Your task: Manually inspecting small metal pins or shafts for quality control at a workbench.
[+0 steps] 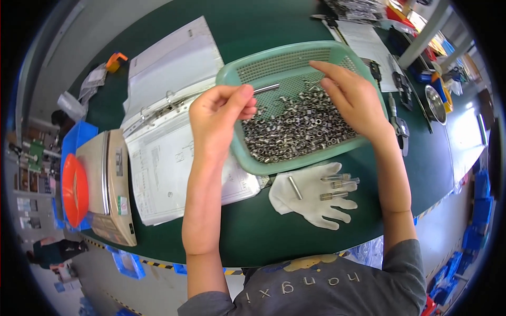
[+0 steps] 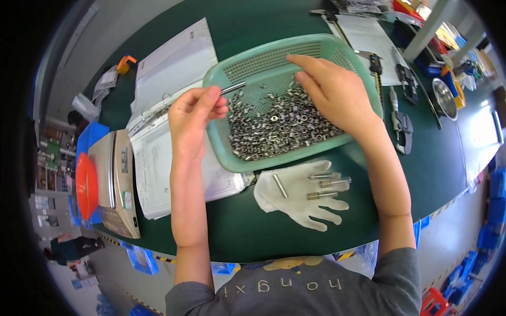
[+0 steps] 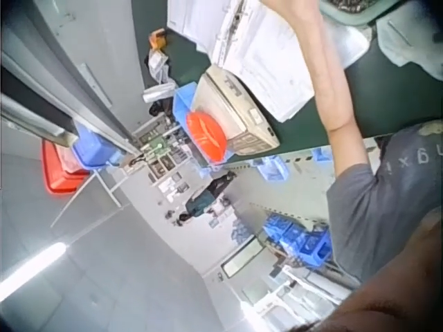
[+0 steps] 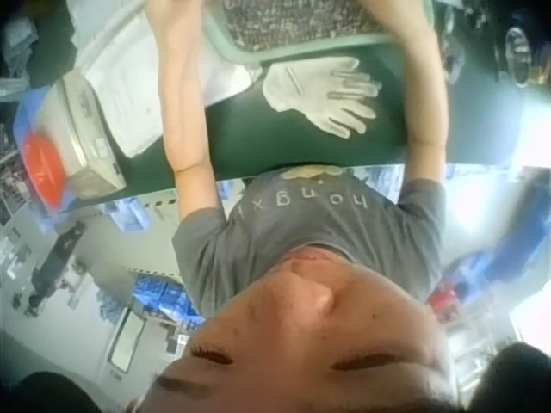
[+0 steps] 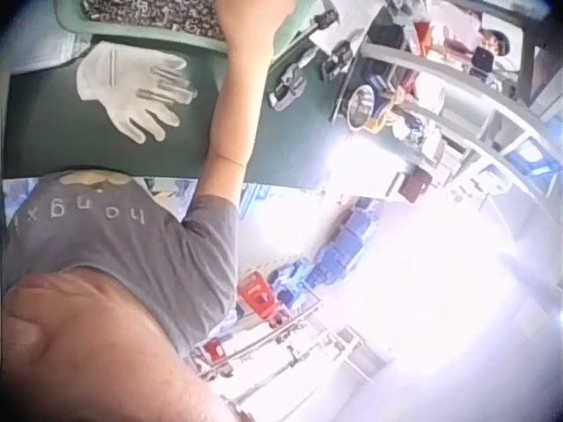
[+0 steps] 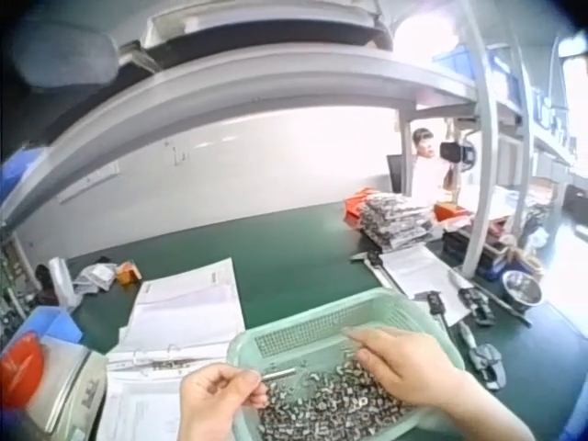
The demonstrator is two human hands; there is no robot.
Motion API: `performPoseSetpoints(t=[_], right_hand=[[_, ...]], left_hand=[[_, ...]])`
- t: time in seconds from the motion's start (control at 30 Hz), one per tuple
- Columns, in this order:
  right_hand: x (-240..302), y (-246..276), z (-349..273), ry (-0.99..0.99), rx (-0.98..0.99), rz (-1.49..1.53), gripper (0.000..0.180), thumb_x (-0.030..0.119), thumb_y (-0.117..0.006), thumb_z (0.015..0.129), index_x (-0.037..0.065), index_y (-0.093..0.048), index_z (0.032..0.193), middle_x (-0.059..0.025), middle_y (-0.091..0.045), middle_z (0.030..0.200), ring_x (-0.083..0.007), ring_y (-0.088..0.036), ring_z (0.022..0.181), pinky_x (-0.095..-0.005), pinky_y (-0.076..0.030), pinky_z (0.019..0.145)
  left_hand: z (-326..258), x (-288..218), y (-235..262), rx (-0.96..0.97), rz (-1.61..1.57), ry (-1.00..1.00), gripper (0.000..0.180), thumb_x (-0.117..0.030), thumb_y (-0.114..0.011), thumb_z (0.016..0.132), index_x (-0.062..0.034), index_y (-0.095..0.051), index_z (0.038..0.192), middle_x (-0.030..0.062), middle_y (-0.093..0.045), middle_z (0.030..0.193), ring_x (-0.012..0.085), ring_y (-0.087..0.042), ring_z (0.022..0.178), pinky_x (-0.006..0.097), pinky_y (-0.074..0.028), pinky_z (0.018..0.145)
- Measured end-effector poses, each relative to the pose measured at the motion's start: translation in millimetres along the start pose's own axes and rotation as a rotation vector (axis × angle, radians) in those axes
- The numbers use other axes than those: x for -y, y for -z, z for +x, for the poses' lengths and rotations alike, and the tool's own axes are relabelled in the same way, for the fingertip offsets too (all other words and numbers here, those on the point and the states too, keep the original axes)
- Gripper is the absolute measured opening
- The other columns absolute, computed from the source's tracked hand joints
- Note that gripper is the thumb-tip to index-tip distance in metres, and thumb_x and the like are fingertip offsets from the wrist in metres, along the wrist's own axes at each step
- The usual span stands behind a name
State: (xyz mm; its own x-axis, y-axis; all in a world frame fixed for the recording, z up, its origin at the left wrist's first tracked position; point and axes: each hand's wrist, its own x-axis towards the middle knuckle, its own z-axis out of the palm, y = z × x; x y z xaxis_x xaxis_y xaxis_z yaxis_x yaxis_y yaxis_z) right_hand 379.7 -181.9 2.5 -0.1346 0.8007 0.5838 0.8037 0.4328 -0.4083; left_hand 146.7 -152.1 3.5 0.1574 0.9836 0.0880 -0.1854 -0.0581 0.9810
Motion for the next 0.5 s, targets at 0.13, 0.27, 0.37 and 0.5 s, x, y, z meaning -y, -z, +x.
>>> performPoseSetpoints(t=[0.13, 0.27, 0.37, 0.5], right_hand=[[5, 4, 0, 0.004, 0.121, 0.029, 0.027, 0.014, -0.051, 0.087, 0.004, -0.056, 0.111, -0.0124, -0.059, 0.089, -0.0299, -0.057, 0.082, -0.0344, -0.045, 0.075], [44, 3, -2, -0.104, 0.334, 0.373, 0.024, 0.011, -0.054, 0.084, 0.002, -0.056, 0.106, -0.0122, -0.060, 0.089, -0.0283, -0.059, 0.076, -0.0337, -0.047, 0.067], [38, -6, -7, 0.021, 0.220, 0.297, 0.019, 0.007, -0.056, 0.082, 0.002, -0.058, 0.100, -0.0127, -0.061, 0.082, -0.0276, -0.060, 0.069, -0.0345, -0.046, 0.060], [26, 3, -5, 0.005, 0.117, 0.243, 0.015, 0.006, -0.055, 0.082, 0.001, -0.060, 0.095, -0.0132, -0.060, 0.077, -0.0273, -0.059, 0.068, -0.0337, -0.045, 0.059]], left_hand=[[-5, 2, -8, 0.016, 0.032, 0.020, 0.017, -0.014, -0.068, 0.079, 0.0017, -0.062, 0.080, 0.0080, -0.063, 0.072, 0.0118, -0.059, 0.062, 0.022, -0.049, 0.058], [-12, 5, -19, 0.127, -0.008, 0.033, 0.016, -0.013, -0.068, 0.080, 0.0025, -0.062, 0.081, 0.0086, -0.063, 0.074, 0.0122, -0.060, 0.063, 0.023, -0.050, 0.059], [-11, 0, -18, 0.202, 0.091, 0.035, 0.019, -0.016, -0.063, 0.084, 0.0028, -0.062, 0.084, 0.0083, -0.064, 0.076, 0.0123, -0.060, 0.067, 0.024, -0.050, 0.063], [-4, 4, -7, 0.244, 0.691, -0.219, 0.010, -0.012, -0.064, 0.078, -0.0024, -0.064, 0.081, 0.0078, -0.063, 0.077, 0.0210, -0.060, 0.076, 0.032, -0.048, 0.070]])
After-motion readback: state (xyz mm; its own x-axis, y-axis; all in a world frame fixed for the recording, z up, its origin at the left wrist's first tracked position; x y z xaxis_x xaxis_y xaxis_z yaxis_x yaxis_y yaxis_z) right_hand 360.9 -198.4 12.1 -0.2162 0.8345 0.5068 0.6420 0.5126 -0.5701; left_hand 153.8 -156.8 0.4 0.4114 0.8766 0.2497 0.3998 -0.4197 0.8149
